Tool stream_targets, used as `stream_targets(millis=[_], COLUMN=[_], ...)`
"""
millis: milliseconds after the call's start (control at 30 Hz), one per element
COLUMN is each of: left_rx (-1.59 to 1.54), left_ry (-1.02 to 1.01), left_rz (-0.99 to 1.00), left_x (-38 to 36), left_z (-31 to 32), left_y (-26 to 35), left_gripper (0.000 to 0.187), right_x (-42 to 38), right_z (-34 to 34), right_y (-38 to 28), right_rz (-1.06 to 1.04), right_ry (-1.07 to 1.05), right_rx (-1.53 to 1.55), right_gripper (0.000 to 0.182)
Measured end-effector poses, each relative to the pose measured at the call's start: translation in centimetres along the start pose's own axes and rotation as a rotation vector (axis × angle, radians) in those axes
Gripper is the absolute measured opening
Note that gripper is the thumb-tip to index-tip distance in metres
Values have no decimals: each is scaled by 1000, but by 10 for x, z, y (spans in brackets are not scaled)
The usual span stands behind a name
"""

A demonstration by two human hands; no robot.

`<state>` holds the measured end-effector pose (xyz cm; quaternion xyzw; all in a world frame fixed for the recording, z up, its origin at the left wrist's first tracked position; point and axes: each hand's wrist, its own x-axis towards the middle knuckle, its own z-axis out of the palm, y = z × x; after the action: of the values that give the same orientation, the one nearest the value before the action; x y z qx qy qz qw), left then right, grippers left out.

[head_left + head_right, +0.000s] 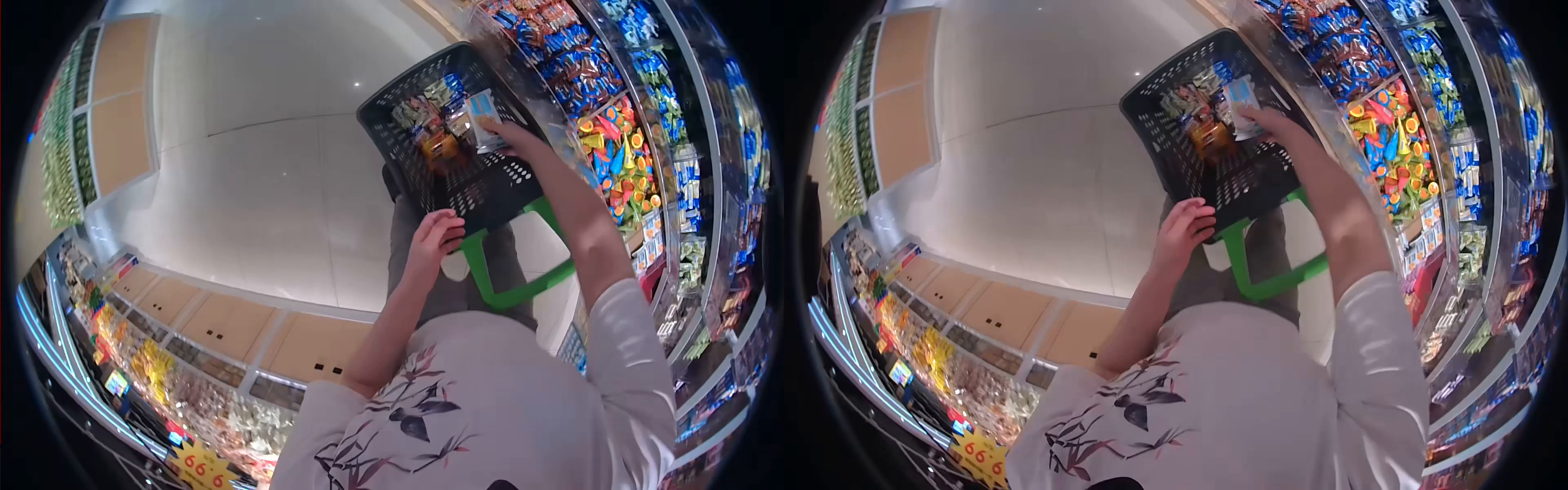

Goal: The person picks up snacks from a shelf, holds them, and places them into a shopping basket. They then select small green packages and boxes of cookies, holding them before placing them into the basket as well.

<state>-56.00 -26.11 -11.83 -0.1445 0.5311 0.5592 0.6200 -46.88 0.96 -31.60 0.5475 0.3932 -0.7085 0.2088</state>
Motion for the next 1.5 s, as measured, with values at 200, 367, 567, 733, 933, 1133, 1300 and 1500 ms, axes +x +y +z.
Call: stream_targets(millis=[200,367,567,733,933,1133,1300,1500], left_rx=[49,27,36,14,-8,-7,8,43], left_ry=[0,15,24,45,49,47,26,37], left_rz=[-136,-258,-305,-330,-344,-328,-355,-342], left_x=[63,103,134,145,150,152,154,148], left_z=[-63,-120,-153,-158,-153,-151,-142,-127], left_y=[35,36,40,33,33,30,25,29], left_gripper=[26,26,27,27,30,33,31,29], right_x=[124,264,393,454,478,421,413,395], right_z=[81,112,119,123,120,106,90,104], right_y=[48,36,28,54,59,9,21,65], right_rz=[58,42,-182,-57,-309,-434,-351,-329], right_ry=[159,245,289,542,682,881,771,807], right_rx=[755,1018,1072,452,480,579,652,404], right_gripper=[39,39,40,87,87,61,70,64])
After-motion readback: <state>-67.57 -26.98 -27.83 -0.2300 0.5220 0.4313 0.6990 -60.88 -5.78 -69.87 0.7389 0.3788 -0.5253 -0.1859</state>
